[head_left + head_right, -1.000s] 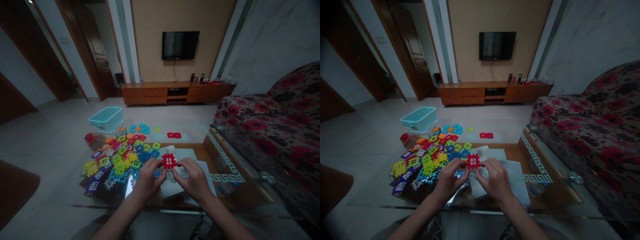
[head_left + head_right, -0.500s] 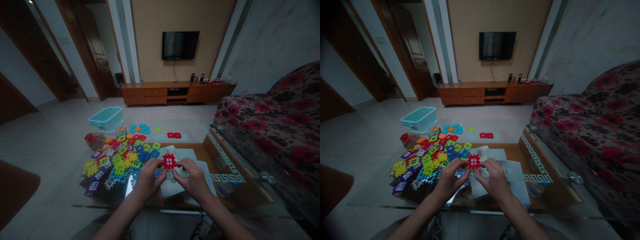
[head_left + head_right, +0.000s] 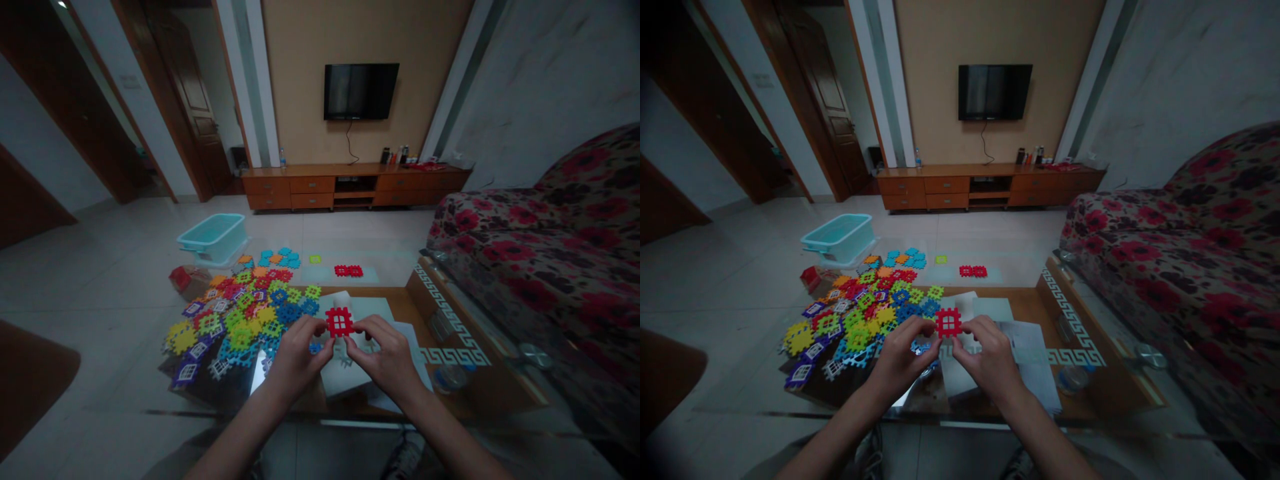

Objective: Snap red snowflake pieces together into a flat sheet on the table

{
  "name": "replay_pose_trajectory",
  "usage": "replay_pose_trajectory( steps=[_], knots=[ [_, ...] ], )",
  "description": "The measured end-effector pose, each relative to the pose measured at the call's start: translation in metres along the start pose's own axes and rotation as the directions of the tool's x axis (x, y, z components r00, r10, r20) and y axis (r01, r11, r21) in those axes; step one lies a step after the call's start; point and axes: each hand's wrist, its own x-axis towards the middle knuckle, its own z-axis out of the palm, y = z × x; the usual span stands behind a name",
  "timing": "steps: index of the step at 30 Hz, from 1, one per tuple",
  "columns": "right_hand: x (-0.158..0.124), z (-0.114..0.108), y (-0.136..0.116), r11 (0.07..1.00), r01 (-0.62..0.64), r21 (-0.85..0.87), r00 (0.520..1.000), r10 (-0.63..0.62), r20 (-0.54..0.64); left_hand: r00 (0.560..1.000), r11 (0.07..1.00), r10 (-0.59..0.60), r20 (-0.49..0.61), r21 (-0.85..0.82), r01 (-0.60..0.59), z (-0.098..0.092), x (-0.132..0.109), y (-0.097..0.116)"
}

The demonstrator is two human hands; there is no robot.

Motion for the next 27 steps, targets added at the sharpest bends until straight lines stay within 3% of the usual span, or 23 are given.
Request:
replay_pose_trajectory(
  steps=[27],
  knots=[
    [0.0016,0.0002,0.0008,0.999,-0.034,-0.005,0.999,0.034,-0.001,1.000,1.000,0.004,-0.007,0.004,-0.004,0.0014,-0.0004,-0.0018]
  ],
)
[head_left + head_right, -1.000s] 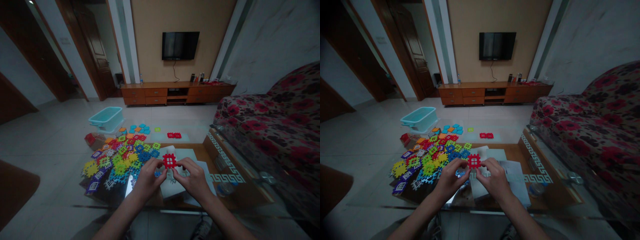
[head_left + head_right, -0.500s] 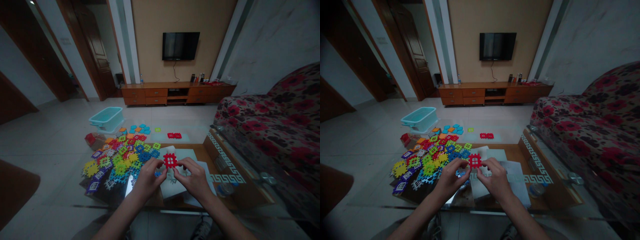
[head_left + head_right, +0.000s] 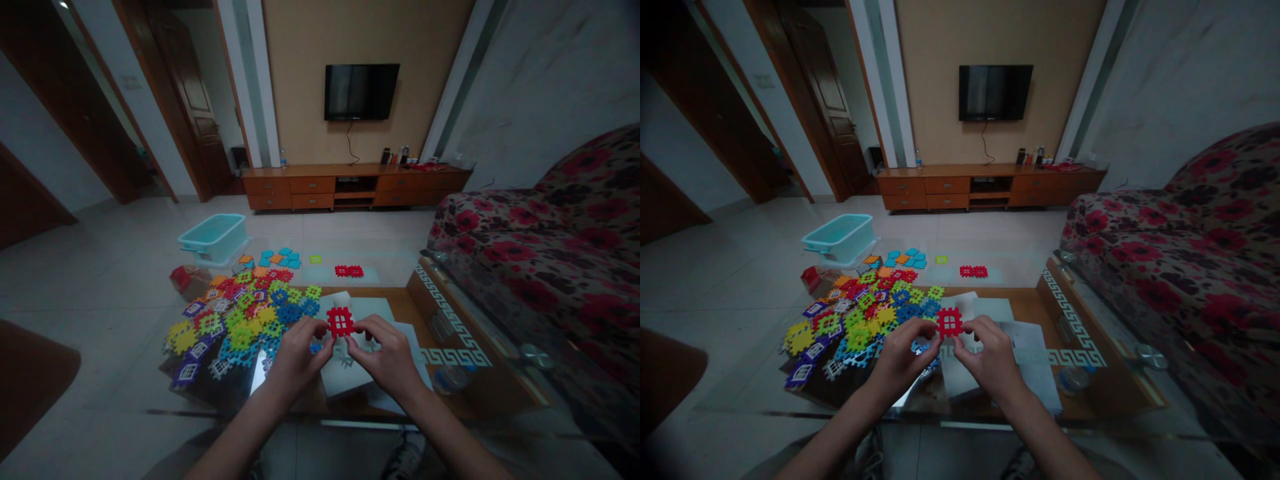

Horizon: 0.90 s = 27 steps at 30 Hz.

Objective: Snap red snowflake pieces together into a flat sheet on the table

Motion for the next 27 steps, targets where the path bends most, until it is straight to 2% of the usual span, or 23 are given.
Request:
replay_pose_trajectory(
  steps=[7,10,13,18,27],
  knots=[
    [-0.0018,0.0011,0.0018,0.999,-0.033,0.035,0.999,0.032,0.017,1.000,0.999,-0.016,-0.024,-0.034,0.015,0.0018,-0.0012,-0.0018],
    [-0.0018,0.0008,0.0016,0.998,-0.043,0.040,0.999,0.042,0.022,0.997,0.995,-0.064,-0.031,-0.080,0.061,0.0014,0.0002,0.0004],
    [-0.0015,0.0007,0.0010,0.999,-0.042,0.034,0.999,0.041,0.013,0.986,0.965,-0.165,0.008,-0.204,0.163,0.0025,0.0017,0.0029],
    [-0.0014,0.0011,0.0006,0.999,-0.044,0.023,0.999,0.044,0.008,0.952,0.851,-0.293,0.091,-0.430,0.303,0.0049,0.0028,0.0052],
    [-0.0021,0.0009,0.0009,0.999,-0.039,0.019,0.999,0.039,0.010,0.962,0.894,-0.262,0.078,-0.357,0.272,0.0025,0.0024,0.0061]
  ],
)
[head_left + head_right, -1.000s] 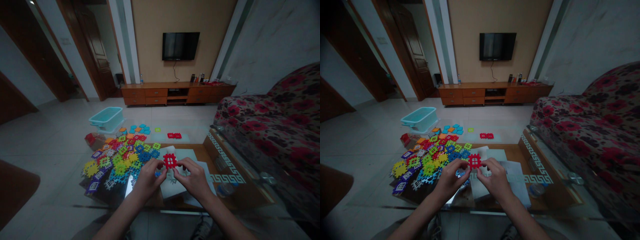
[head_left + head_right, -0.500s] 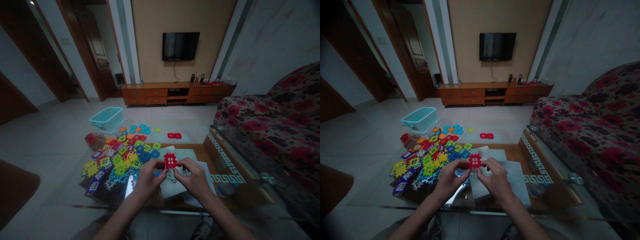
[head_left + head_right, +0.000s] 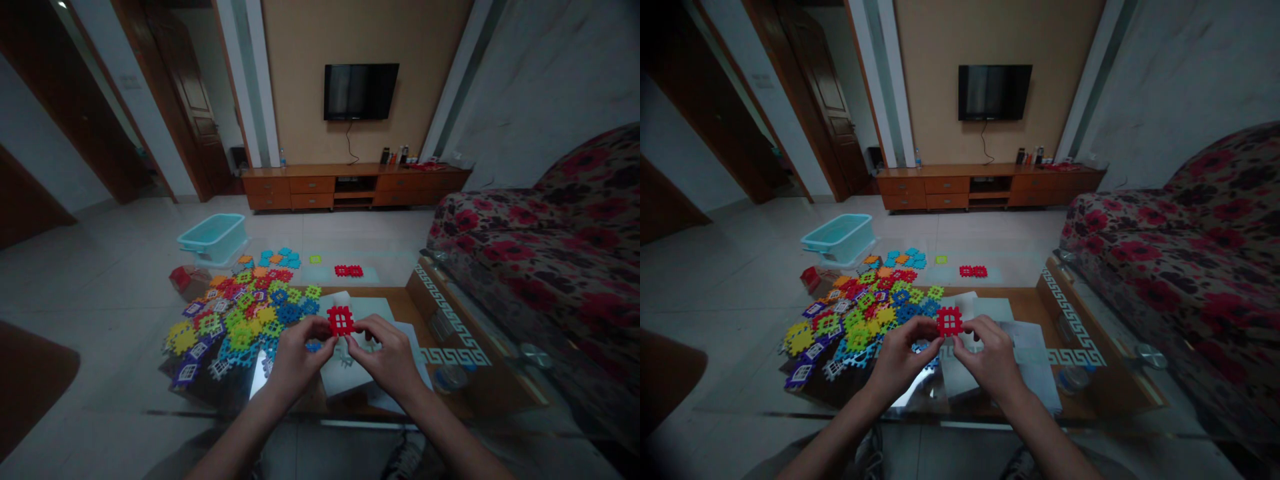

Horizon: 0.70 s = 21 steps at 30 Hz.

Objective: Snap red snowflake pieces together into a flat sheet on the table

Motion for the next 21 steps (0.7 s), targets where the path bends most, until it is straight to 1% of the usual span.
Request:
replay_pose_trajectory(
  steps=[10,21],
  knots=[
    [-0.0003,-0.0003,-0.0017,1.000,0.003,-0.017,1.000,-0.003,-0.007,0.999,0.996,0.041,-0.012,0.078,-0.039,0.0000,-0.0003,0.0010],
    [-0.0021,0.0018,0.0009,0.999,-0.026,-0.031,1.000,0.027,0.014,0.996,0.986,0.079,-0.033,0.147,-0.073,-0.0012,-0.0001,0.0052]
  ],
)
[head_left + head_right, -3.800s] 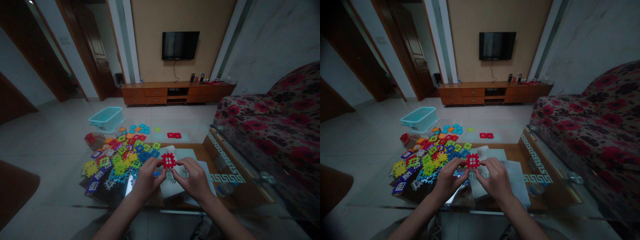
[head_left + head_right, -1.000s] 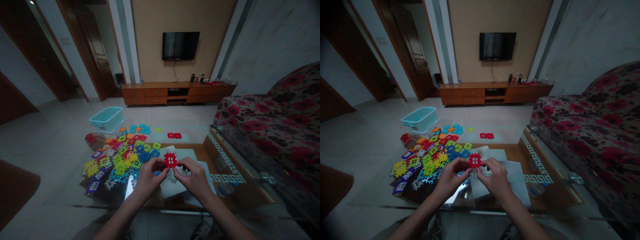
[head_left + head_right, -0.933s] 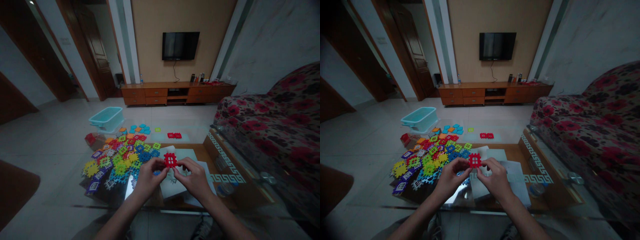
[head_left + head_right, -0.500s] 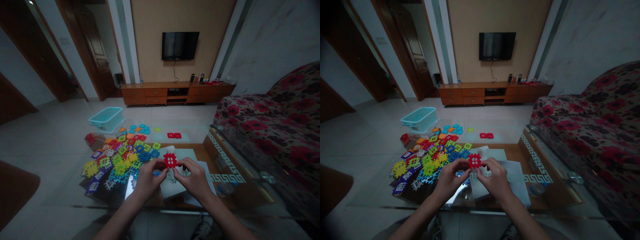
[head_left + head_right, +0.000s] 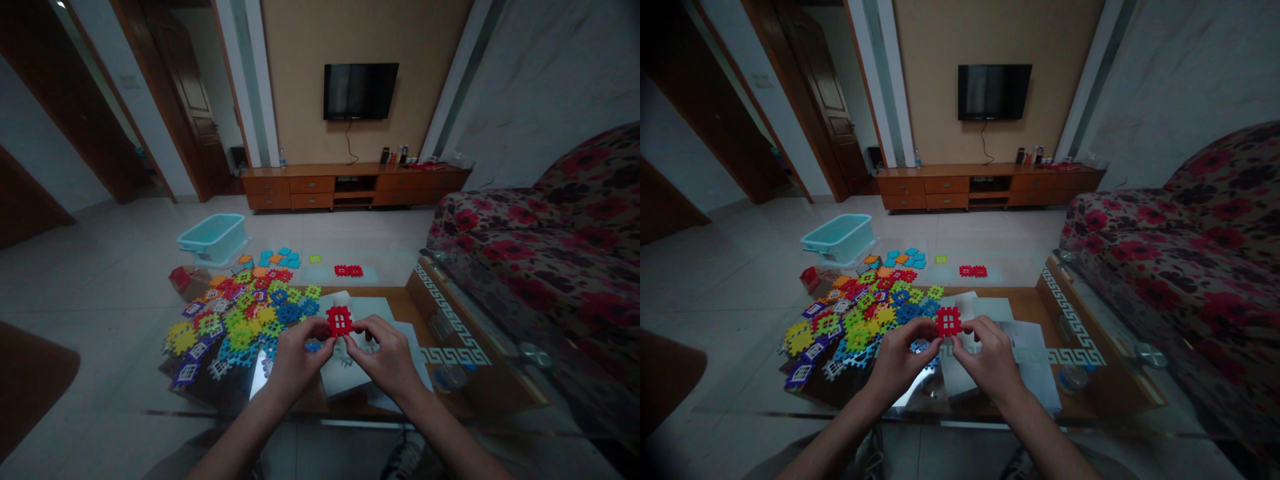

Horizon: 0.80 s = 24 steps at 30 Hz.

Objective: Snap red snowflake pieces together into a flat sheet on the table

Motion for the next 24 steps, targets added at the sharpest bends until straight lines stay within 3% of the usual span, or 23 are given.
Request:
replay_pose_trajectory(
  steps=[11,24],
  knots=[
    [-0.0012,0.0008,0.0010,1.000,-0.005,-0.004,1.000,0.005,-0.010,0.995,0.995,0.074,-0.062,0.077,-0.069,0.0027,-0.0013,-0.0009],
    [-0.0004,0.0010,-0.0033,1.000,-0.003,0.010,1.000,0.003,0.021,0.994,0.992,0.103,-0.045,0.074,-0.100,0.0035,-0.0024,0.0024]
  ],
)
